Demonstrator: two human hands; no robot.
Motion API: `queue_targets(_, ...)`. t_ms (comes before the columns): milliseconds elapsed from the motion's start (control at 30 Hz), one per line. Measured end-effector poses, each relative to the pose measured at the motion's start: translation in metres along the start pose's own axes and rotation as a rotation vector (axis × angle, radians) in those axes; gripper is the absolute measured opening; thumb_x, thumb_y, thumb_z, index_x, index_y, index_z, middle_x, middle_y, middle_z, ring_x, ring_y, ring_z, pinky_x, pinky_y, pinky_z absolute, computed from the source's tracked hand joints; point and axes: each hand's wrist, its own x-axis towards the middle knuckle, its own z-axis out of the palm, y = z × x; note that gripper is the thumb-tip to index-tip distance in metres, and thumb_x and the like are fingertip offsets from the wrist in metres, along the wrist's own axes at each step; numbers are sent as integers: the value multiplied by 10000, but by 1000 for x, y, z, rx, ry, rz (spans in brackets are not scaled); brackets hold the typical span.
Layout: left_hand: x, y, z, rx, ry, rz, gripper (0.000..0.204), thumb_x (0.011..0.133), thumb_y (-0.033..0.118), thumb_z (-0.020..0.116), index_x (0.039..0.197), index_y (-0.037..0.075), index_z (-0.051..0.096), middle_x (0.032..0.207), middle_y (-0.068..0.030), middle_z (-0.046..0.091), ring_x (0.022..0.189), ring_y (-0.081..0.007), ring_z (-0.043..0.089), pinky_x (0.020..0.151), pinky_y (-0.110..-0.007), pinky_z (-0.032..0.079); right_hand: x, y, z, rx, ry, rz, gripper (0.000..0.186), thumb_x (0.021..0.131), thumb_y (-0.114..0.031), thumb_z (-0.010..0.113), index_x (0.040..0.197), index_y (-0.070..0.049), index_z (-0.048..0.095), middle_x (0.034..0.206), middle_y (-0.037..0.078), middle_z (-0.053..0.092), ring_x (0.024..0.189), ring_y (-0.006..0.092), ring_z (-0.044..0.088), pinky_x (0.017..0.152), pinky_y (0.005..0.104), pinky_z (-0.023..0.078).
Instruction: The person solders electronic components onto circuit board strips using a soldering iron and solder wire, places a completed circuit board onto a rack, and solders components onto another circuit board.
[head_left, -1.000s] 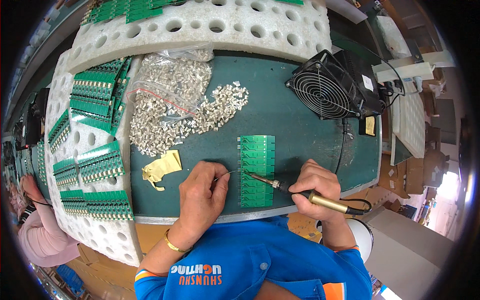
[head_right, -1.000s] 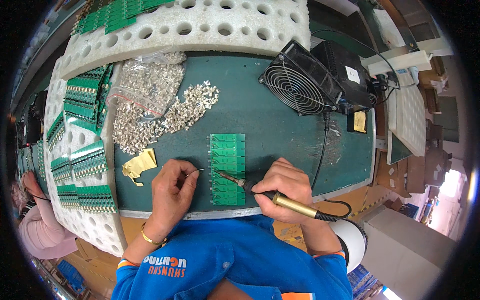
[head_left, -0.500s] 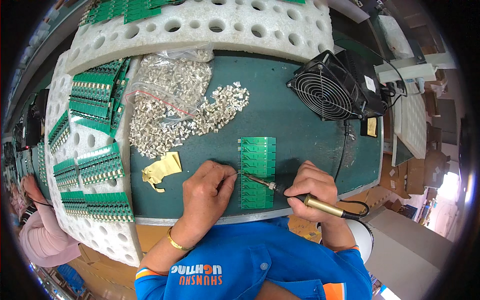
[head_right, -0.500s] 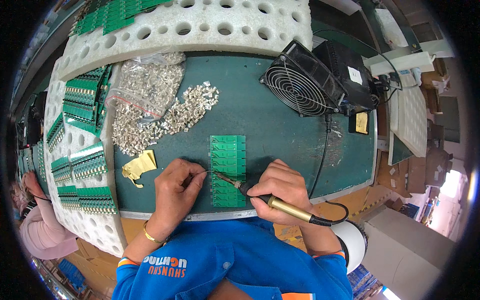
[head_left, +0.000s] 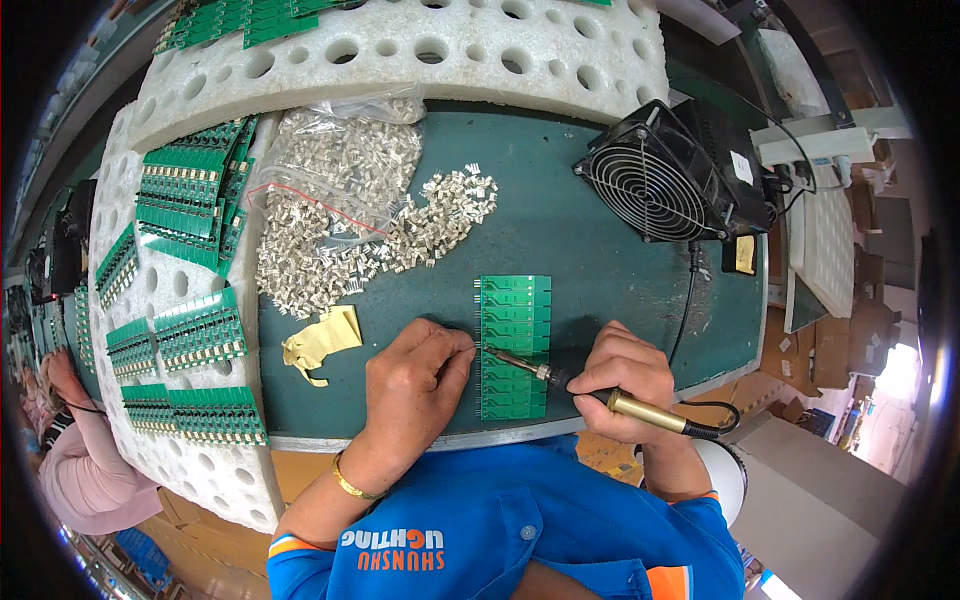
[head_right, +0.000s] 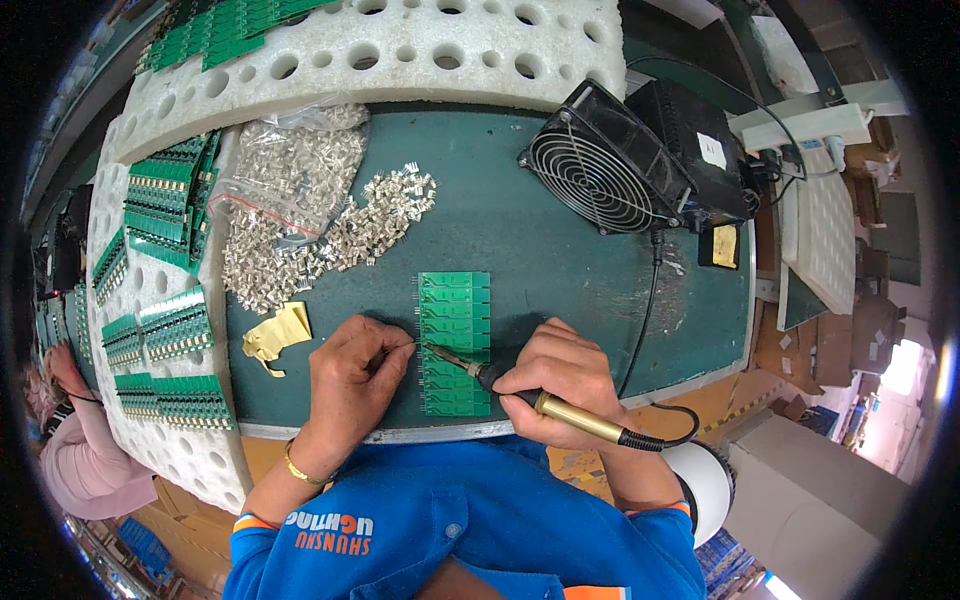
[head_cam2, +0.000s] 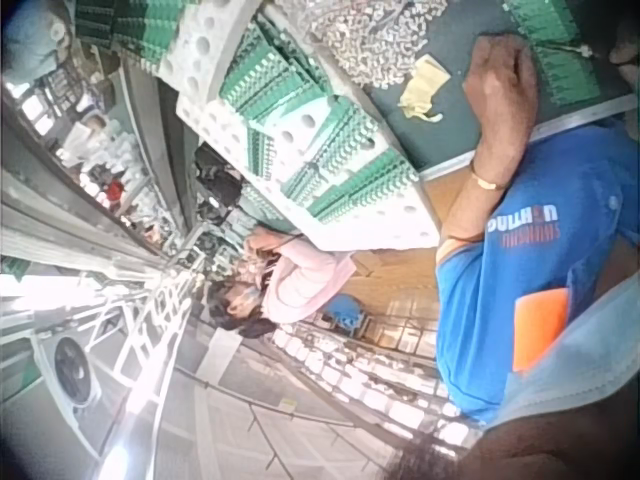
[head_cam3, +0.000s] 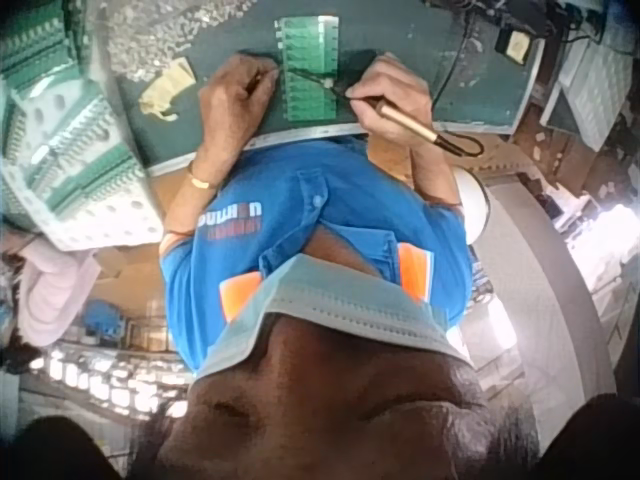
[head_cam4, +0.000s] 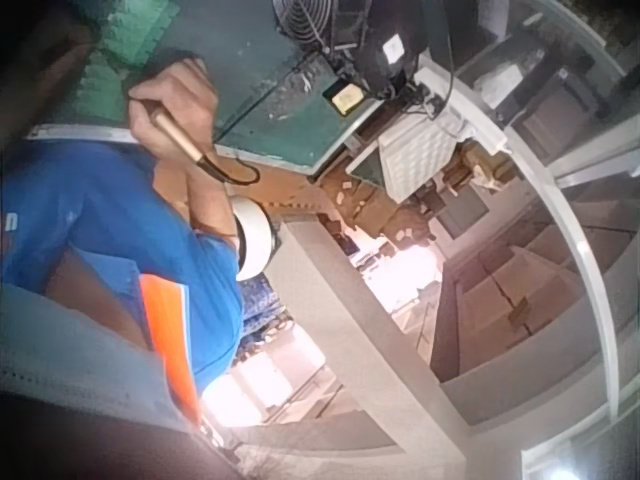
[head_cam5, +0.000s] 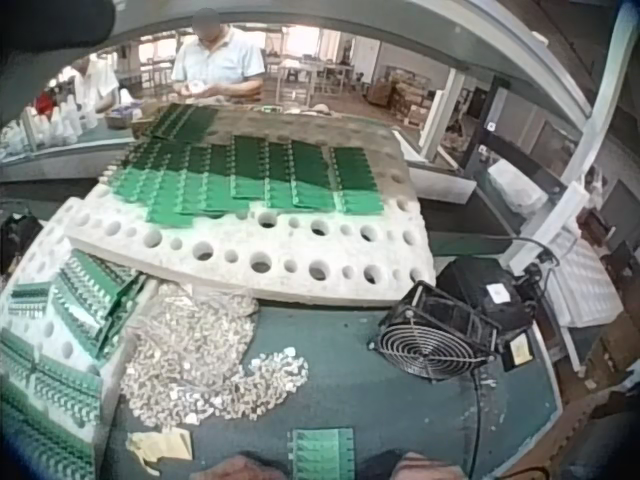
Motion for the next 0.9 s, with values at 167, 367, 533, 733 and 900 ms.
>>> queue_targets(167, 1, 0, -1, -1, -13, -9, 88, 782, -27, 731, 855, 7, 694, 769, -91, 617, 599, -177, 587, 544, -286, 462, 0, 0, 0, 2, -4, 8, 204, 617, 8, 731, 793, -67, 661, 645, 41, 557, 556, 184, 512, 573, 328, 389)
queue_targets(367, 2, -1, -2, -6, -21, -10, 93, 776, -31, 730, 856, 4, 697, 781, -96, 629, 633, -201, 611, 563, -300, 478, 1, 1, 0, 4, -7, 8, 205, 613, 11, 728, 792, -65, 661, 638, 42, 551, 552, 188, 509, 571, 328, 386)
queue_targets(533, 2, -1, -2, -7, -29, -3, 102, 777, -34, 726, 868, 4, 702, 794, -99, 638, 651, -205, 622, 573, -299, 485, 1, 1, -1, 5, -7, 4, 204, 612, 11, 727, 789, -64, 660, 633, 43, 552, 548, 191, 507, 567, 329, 384)
queue_targets(733, 4, 0, -2, 1, -53, 0, 107, 777, -36, 723, 874, 5, 705, 795, -101, 640, 643, -210, 621, 573, -300, 486, 2, 1, -1, -5, -6, 8, 202, 610, 15, 725, 781, -67, 654, 636, 43, 554, 549, 187, 508, 564, 326, 382)
queue_targets(900, 4, -1, -3, 18, -55, 17, 109, 775, -38, 721, 873, 6, 704, 792, -103, 638, 647, -220, 624, 578, -304, 489, 3, 0, -2, -18, -19, 10, 211, 611, 20, 722, 787, -71, 650, 632, 39, 543, 549, 185, 506, 564, 325, 381)
